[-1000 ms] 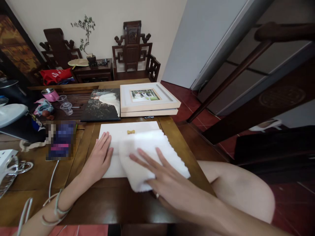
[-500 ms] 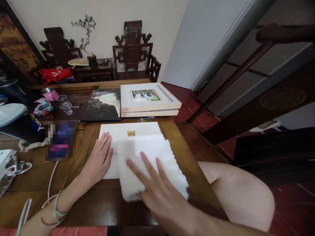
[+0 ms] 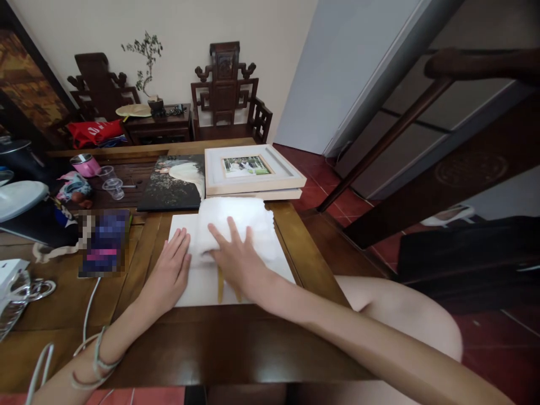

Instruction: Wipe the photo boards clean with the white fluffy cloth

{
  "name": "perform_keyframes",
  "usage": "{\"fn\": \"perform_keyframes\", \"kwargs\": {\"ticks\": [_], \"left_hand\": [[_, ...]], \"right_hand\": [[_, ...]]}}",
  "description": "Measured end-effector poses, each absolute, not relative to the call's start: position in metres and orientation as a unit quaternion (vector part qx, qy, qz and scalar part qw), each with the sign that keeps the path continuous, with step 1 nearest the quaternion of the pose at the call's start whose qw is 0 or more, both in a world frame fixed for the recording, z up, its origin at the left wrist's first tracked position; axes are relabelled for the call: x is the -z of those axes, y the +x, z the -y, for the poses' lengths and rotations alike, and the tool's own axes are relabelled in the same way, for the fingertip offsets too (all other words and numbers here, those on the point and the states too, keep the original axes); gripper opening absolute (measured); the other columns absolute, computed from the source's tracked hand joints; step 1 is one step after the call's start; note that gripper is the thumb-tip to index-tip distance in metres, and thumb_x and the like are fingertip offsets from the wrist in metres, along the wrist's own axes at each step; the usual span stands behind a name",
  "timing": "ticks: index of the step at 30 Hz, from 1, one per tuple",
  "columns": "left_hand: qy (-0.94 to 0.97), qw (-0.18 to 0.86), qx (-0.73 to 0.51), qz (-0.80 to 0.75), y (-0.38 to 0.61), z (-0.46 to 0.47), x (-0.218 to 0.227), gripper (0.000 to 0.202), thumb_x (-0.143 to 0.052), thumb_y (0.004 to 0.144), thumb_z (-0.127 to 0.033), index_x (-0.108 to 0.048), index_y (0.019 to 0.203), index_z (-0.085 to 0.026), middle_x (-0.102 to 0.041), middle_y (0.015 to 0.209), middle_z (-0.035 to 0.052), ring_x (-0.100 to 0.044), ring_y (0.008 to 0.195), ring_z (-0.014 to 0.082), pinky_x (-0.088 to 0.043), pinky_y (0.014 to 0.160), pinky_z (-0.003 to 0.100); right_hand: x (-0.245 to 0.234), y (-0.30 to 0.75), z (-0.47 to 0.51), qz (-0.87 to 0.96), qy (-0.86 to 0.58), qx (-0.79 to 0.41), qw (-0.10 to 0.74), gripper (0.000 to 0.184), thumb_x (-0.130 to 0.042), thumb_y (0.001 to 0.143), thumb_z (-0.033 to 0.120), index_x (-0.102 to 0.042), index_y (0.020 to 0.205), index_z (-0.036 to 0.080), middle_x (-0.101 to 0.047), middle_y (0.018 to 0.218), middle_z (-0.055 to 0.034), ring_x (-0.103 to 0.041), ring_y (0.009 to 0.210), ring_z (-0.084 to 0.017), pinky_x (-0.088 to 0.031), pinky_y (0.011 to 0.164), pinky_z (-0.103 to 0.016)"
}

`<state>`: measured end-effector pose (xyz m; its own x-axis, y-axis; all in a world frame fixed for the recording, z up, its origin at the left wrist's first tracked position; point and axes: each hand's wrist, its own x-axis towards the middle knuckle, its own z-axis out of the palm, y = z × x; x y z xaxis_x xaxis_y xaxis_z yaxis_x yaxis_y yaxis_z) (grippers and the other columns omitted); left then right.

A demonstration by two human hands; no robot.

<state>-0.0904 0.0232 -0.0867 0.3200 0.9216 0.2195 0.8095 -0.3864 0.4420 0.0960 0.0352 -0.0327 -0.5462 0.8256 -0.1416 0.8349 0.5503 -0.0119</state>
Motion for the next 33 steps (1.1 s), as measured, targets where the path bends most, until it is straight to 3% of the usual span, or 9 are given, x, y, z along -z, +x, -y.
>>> {"fn": "perform_keyframes", "kwargs": {"ticks": [4, 9, 13, 18, 24, 29, 33], "left_hand": [[0.805, 0.127, -0.21, -0.541, -0.091, -0.023, 0.087, 0.05, -0.026, 0.1, -0.032, -0.032, 0.146, -0.014, -0.028, 0.155, 0.0132, -0.017, 0.146, 0.0227, -0.018, 0.118, 0.051], [0.807, 0.123, -0.202, -0.541, -0.091, -0.023, 0.086, 0.05, -0.024, 0.1, -0.03, -0.034, 0.144, -0.008, -0.028, 0.155, 0.0158, -0.017, 0.146, 0.0234, -0.018, 0.118, 0.049], [0.808, 0.12, -0.198, -0.543, -0.091, -0.023, 0.086, 0.051, -0.024, 0.1, -0.03, -0.033, 0.145, -0.008, -0.027, 0.155, 0.016, -0.017, 0.146, 0.0236, -0.018, 0.118, 0.05], [0.808, 0.12, -0.212, -0.537, -0.091, -0.023, 0.087, 0.051, -0.024, 0.1, -0.03, -0.033, 0.144, -0.006, -0.029, 0.154, 0.0165, -0.018, 0.146, 0.0235, -0.018, 0.118, 0.05], [0.81, 0.114, -0.23, -0.528, -0.091, -0.023, 0.088, 0.049, -0.026, 0.1, -0.027, -0.032, 0.146, -0.013, -0.032, 0.154, 0.0148, -0.022, 0.144, 0.0244, -0.021, 0.117, 0.052], [0.814, 0.12, -0.22, -0.524, -0.093, -0.023, 0.088, 0.048, -0.026, 0.099, -0.023, -0.031, 0.146, -0.014, -0.029, 0.155, 0.0154, -0.019, 0.145, 0.0242, -0.02, 0.116, 0.053], [0.817, 0.124, -0.222, -0.518, -0.094, -0.023, 0.089, 0.048, -0.024, 0.098, -0.02, -0.032, 0.145, -0.012, -0.028, 0.155, 0.0172, -0.018, 0.146, 0.0235, -0.019, 0.117, 0.054]], "right_hand": [[0.039, 0.101, 0.012, -0.9, 0.432, 0.056, 0.03, 0.027, -0.054, 0.091, 0.023, -0.07, 0.114, 0.023, -0.022, 0.158, -0.0106, -0.012, 0.138, -0.053, -0.022, 0.099, -0.079], [0.038, 0.112, 0.057, -0.923, 0.367, 0.117, 0.011, 0.025, -0.053, 0.092, 0.026, -0.077, 0.089, 0.02, -0.02, 0.158, -0.0104, -0.015, 0.136, -0.056, -0.021, 0.096, -0.082], [0.029, 0.109, 0.037, -0.913, 0.385, 0.119, 0.063, 0.024, -0.056, 0.09, 0.021, -0.074, 0.105, 0.022, -0.02, 0.158, -0.0107, -0.011, 0.138, -0.053, -0.021, 0.098, -0.08], [0.027, 0.093, -0.028, -0.886, 0.45, 0.066, 0.091, 0.053, -0.064, 0.079, 0.011, -0.059, 0.13, 0.024, -0.017, 0.159, -0.0117, -0.008, 0.138, -0.054, -0.024, 0.098, -0.079], [0.038, 0.088, -0.026, -0.887, 0.459, 0.018, 0.038, 0.034, -0.054, 0.088, 0.015, -0.066, 0.12, 0.022, -0.024, 0.157, -0.0126, -0.012, 0.137, -0.055, -0.024, 0.097, -0.08], [0.04, 0.107, 0.039, -0.916, 0.385, 0.112, 0.013, 0.025, -0.052, 0.093, 0.025, -0.074, 0.101, 0.021, -0.02, 0.158, -0.0116, -0.007, 0.138, -0.053, -0.015, 0.098, -0.082], [0.034, 0.116, 0.055, -0.915, 0.371, 0.156, 0.012, 0.023, -0.052, 0.092, 0.023, -0.075, 0.094, 0.022, -0.022, 0.158, -0.0076, -0.007, 0.141, -0.047, -0.014, 0.102, -0.078]]}}
